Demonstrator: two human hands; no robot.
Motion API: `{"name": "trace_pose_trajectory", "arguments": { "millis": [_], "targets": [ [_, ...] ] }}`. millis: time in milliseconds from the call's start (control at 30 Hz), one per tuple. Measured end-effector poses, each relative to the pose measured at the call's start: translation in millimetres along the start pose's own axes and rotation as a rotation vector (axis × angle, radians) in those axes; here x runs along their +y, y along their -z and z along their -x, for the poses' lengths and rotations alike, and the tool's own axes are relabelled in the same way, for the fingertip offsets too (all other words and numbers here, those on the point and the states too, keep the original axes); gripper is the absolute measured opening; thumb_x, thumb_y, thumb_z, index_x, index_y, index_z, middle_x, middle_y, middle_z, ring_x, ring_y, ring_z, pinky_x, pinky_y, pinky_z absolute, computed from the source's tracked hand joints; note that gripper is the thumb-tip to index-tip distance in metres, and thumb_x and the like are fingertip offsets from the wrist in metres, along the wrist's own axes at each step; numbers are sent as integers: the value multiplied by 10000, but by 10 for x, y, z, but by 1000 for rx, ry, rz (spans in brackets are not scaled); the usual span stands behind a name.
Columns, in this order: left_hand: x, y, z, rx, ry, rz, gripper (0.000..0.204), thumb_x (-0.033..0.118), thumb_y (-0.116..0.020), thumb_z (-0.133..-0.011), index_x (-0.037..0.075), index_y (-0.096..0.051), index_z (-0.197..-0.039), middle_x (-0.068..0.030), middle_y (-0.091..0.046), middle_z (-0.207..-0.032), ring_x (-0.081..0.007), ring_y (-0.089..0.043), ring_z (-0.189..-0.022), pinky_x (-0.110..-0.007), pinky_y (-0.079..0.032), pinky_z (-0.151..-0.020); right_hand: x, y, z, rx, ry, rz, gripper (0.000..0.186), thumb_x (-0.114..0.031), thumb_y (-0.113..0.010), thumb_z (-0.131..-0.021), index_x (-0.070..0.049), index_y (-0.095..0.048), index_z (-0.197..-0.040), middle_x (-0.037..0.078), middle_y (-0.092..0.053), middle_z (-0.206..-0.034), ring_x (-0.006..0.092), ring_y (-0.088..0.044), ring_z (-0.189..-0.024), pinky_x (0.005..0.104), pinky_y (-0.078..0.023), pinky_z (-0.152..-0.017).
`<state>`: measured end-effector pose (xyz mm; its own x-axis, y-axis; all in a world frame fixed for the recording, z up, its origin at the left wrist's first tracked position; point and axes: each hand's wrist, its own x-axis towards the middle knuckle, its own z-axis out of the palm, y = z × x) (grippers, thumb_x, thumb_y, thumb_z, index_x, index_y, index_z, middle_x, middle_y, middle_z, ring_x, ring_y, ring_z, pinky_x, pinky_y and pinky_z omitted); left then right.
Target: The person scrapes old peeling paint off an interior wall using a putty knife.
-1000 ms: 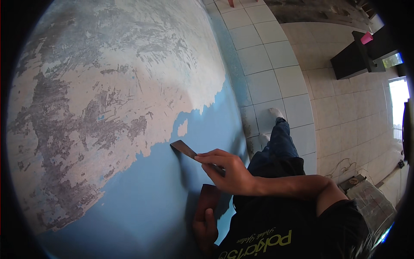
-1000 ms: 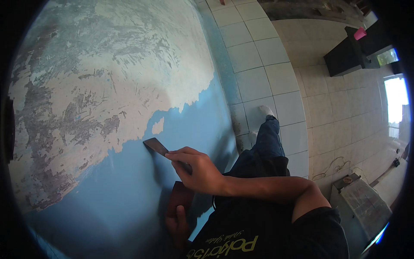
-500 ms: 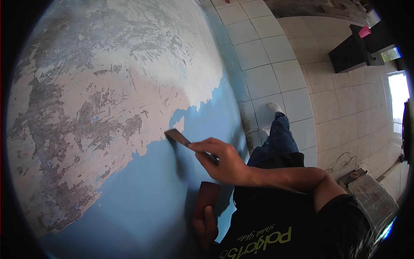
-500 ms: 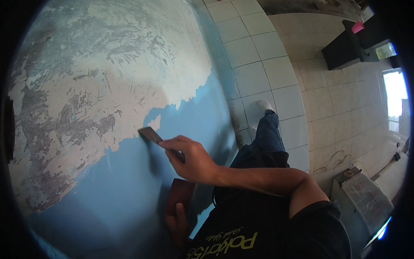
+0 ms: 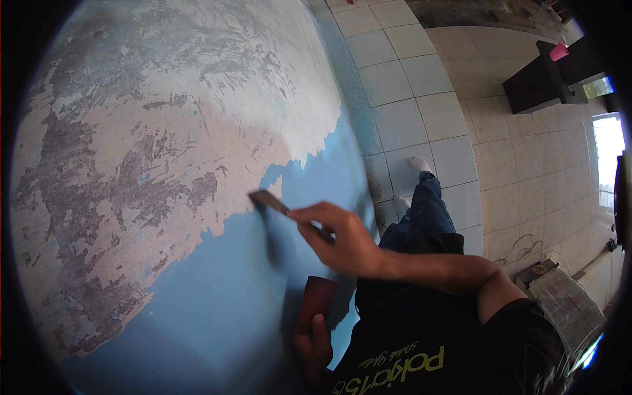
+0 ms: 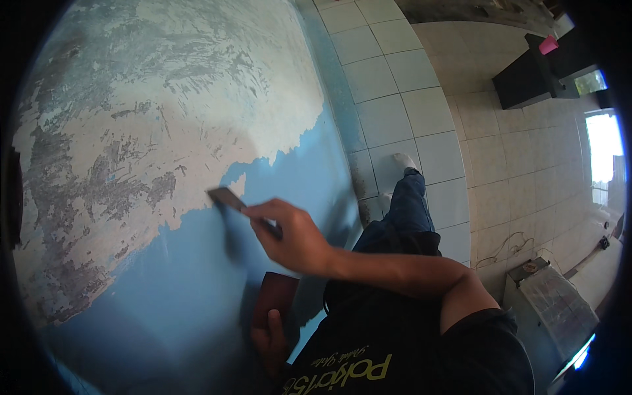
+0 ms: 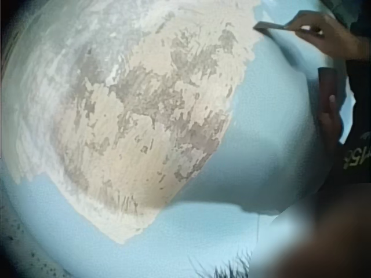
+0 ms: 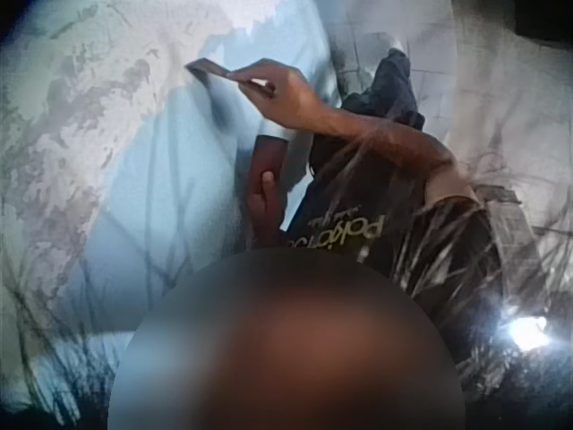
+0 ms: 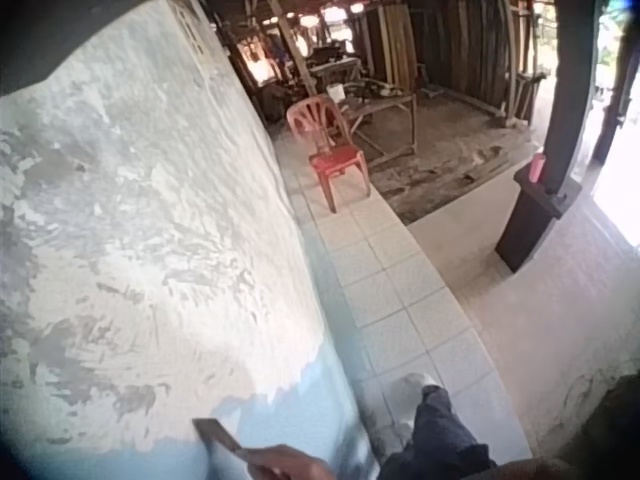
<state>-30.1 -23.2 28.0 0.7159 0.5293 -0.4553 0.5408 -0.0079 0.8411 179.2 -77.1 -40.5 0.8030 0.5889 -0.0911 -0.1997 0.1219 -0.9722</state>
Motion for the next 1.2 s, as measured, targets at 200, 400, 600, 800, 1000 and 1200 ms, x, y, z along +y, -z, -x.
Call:
{"name": "trace_pose_trajectory", "arguments": {
  "millis": [200, 400, 600, 800, 1000, 1200],
  "targets": [
    [28, -52, -25, 46, -19, 16, 394, 167, -454, -1061, -57, -554, -1369, -168, -633, -1340, -237, -573, -1262, -349, -414, -1076, 60, -98, 170, 5, 164, -23, 256, 1, -666, -920, -6, -711, -1172, 187, -706, -1073, 279, -725, -838, 335, -587, -753],
    [70, 21, -31, 12, 78, -178, 417, 164, -434, -1067, -64, -516, -1407, -179, -603, -1381, -251, -531, -1326, -357, -388, -1115, 4, -60, -6, 30, 81, 12, 255, 12, -671, -914, -2, -706, -1166, 193, -706, -1057, 260, -722, -809, 331, -582, -702],
    [74, -45, -69, -22, -69, -43, 439, 155, -398, -1079, -80, -462, -1445, -207, -559, -1433, -276, -510, -1356, -376, -366, -1141, 97, -58, 60, 26, 149, -2, 257, 3, -663, -922, -4, -701, -1176, 181, -708, -1066, 294, -729, -875, 336, -586, -738],
    [27, -73, -64, 27, -65, 114, 457, 165, -451, -1070, -97, -440, -1445, -214, -537, -1436, -279, -505, -1347, -392, -363, -1146, 30, -72, 223, -31, 209, 13, 257, 7, -657, -925, -7, -701, -1178, 197, -707, -1118, 293, -734, -876, 345, -598, -728],
    [53, 17, -59, -58, 12, -95, 455, 145, -385, -1080, -97, -421, -1464, -213, -506, -1481, -289, -455, -1403, -390, -333, -1169, 36, -30, 66, 17, 93, 16, 253, 2, -654, -929, -13, -705, -1176, 204, -711, -1112, 320, -735, -958, 350, -610, -783],
    [15, -2, -48, -90, -32, 56, 460, 138, -395, -1077, -98, -407, -1472, -210, -510, -1477, -281, -459, -1398, -380, -345, -1159, 71, -21, 110, 1, 80, 9, 255, 9, -666, -917, -3, -709, -1169, 204, -717, -1069, 309, -737, -880, 363, -602, -761]
  ]
}}
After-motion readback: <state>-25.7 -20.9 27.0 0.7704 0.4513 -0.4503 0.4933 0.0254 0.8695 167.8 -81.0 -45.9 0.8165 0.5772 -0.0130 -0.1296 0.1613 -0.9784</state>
